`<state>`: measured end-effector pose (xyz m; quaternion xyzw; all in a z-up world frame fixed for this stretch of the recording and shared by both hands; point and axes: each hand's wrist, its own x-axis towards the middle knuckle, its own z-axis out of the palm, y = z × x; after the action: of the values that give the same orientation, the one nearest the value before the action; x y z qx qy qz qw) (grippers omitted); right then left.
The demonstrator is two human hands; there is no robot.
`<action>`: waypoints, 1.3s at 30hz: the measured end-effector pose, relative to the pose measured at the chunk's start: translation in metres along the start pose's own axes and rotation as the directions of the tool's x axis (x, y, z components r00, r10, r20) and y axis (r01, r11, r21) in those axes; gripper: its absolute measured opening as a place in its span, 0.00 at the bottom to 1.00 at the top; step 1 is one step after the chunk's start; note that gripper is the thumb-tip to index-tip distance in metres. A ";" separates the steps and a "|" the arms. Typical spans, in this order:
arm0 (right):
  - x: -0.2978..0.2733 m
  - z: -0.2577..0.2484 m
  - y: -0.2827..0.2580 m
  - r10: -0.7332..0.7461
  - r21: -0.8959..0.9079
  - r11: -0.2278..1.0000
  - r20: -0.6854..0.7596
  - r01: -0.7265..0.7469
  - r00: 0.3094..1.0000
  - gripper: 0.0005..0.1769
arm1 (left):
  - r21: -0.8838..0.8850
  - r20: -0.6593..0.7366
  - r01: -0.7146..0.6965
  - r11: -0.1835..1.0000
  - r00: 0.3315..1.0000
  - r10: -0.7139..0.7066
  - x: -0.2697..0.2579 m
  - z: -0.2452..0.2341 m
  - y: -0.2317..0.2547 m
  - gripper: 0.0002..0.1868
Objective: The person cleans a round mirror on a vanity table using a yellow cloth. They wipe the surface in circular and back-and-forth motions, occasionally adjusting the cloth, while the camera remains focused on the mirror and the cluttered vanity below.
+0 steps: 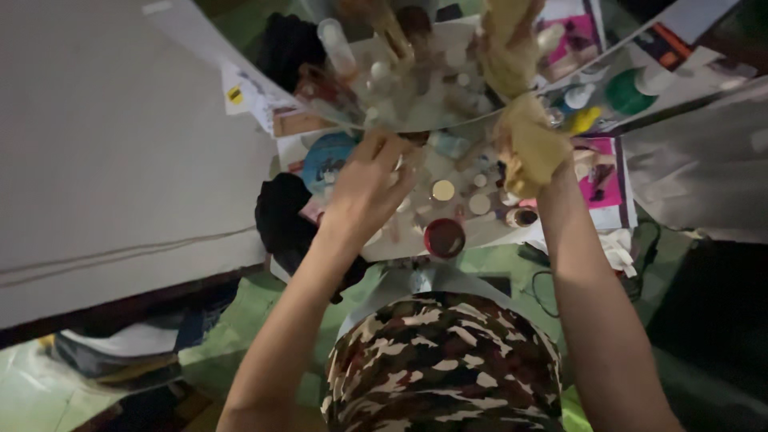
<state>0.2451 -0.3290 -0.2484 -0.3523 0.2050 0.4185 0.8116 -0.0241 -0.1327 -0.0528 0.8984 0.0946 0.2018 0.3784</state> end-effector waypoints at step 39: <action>0.092 0.014 0.037 -0.166 0.112 0.980 0.015 0.164 0.986 0.14 | 0.152 -0.027 0.207 0.966 0.978 -0.205 -0.058 0.077 -0.113 0.14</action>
<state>0.2672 -0.2545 -0.3115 -0.3176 0.1881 0.3420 0.8642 -0.0446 -0.1224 -0.1991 0.9092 0.2049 0.1584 0.3261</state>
